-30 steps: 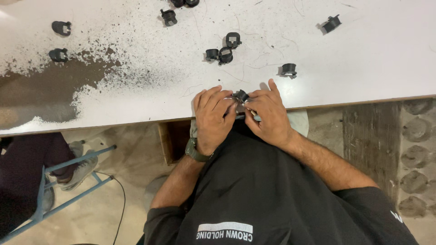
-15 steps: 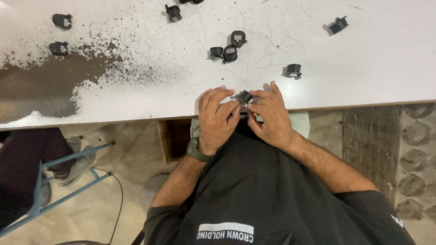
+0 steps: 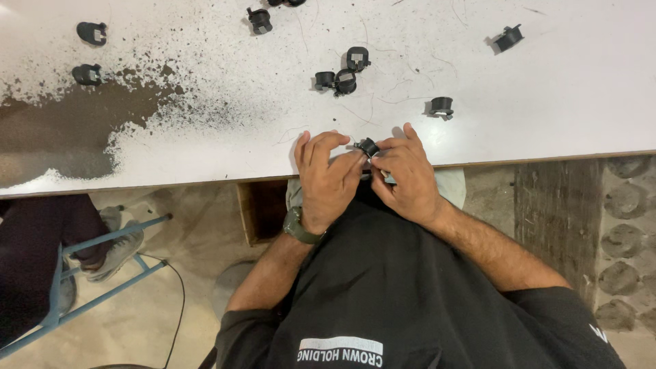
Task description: The person sits at a white worktable and assembles black plastic wheel hub components, pressing small black clip pieces onto round hub bases one at a time and using a small hand tool to help seat the parts. Finished hub assemblies are set aside on the table as more pieces are picked up and joined.
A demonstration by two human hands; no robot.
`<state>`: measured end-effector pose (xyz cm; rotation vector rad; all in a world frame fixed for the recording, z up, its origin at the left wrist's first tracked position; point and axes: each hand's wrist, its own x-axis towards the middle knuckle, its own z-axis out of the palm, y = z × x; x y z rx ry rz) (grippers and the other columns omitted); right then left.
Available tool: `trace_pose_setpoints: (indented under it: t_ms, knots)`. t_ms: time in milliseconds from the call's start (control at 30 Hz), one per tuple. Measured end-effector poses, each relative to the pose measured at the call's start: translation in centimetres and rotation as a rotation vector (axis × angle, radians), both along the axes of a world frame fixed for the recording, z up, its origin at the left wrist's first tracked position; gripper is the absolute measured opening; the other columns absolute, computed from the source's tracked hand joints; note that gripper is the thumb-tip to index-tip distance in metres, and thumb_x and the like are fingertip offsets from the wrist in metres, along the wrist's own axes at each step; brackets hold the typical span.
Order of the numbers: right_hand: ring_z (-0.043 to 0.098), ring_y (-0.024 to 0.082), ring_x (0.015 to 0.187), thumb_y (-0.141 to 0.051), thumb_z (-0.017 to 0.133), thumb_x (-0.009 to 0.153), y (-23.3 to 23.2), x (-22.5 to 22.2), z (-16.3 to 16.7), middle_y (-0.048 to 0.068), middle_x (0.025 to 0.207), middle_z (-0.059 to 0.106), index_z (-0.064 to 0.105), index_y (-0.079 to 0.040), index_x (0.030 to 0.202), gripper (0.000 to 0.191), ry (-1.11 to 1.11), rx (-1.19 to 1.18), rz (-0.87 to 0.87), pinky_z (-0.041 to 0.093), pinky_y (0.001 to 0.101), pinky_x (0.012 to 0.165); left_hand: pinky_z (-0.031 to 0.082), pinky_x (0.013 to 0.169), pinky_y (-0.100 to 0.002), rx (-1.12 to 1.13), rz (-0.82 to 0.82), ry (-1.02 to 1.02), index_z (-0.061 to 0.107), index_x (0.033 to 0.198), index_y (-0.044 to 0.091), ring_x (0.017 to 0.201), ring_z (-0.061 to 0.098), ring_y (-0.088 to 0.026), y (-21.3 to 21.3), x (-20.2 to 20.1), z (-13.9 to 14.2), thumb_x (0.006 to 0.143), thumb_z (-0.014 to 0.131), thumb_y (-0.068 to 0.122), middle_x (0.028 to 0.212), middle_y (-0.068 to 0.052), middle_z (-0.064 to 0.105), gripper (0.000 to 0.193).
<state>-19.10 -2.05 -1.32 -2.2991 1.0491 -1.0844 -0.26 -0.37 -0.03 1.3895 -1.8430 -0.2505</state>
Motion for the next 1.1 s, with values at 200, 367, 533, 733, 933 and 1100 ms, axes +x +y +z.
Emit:
trace_pose_setpoints:
  t_ms: [200,367,533,733,933,1100]
  knots:
    - [0.065,0.03,0.116,0.007,0.077,0.08,0.0,0.1,-0.4,0.009,0.099,0.068,0.061,-0.005,0.105,0.032,0.008,-0.009,-0.015,0.03,0.0605,0.124,0.022,0.125,-0.054,0.122,-0.004,0.046,0.071,0.095,0.012,0.128,0.059,-0.024,-0.2,0.4,0.3,0.089,0.076,0.009,0.116,-0.001,0.07,0.008]
    - [0.067,0.033,0.122,0.008,0.078,0.085,0.3,-0.1,-0.5,0.01,0.103,0.065,0.06,-0.004,0.107,0.03,-0.045,-0.134,0.043,0.034,0.0613,0.122,0.021,0.125,-0.053,0.121,-0.025,0.032,0.07,0.096,0.012,0.131,0.058,-0.024,-0.3,0.5,0.4,0.088,0.074,0.008,0.116,-0.002,0.073,0.009]
    - [0.068,0.032,0.117,0.009,0.077,0.083,0.4,0.3,-0.6,0.013,0.107,0.069,0.06,-0.004,0.105,0.031,-0.02,-0.126,0.04,0.038,0.0595,0.12,0.021,0.126,-0.052,0.111,-0.032,0.05,0.07,0.095,0.011,0.13,0.059,-0.024,-0.3,0.7,0.2,0.088,0.074,0.008,0.116,-0.003,0.073,0.009]
    - [0.069,0.029,0.115,0.011,0.078,0.082,0.4,1.0,-0.1,0.01,0.101,0.069,0.061,-0.006,0.104,0.033,0.023,-0.124,-0.01,0.037,0.0576,0.121,0.021,0.125,-0.053,0.122,-0.043,0.063,0.071,0.095,0.011,0.129,0.06,-0.025,-0.2,1.0,0.1,0.087,0.074,0.008,0.116,-0.002,0.072,0.009]
    - [0.067,0.029,0.117,0.01,0.078,0.084,-0.1,1.4,0.4,0.01,0.106,0.068,0.064,-0.005,0.107,0.031,0.048,-0.111,-0.009,0.038,0.0574,0.123,0.019,0.126,-0.056,0.143,-0.041,0.048,0.071,0.099,0.01,0.133,0.057,-0.026,-0.3,1.4,0.3,0.088,0.074,0.009,0.118,-0.001,0.071,0.011]
    - [0.065,0.031,0.12,0.007,0.075,0.083,-0.4,-0.1,1.8,0.01,0.103,0.062,0.07,-0.008,0.105,0.028,0.055,-0.1,-0.004,0.031,0.059,0.125,0.02,0.125,-0.06,0.12,0.037,0.038,0.071,0.105,0.008,0.134,0.054,-0.03,-0.6,1.5,1.0,0.086,0.077,0.016,0.127,-0.006,0.065,0.021]
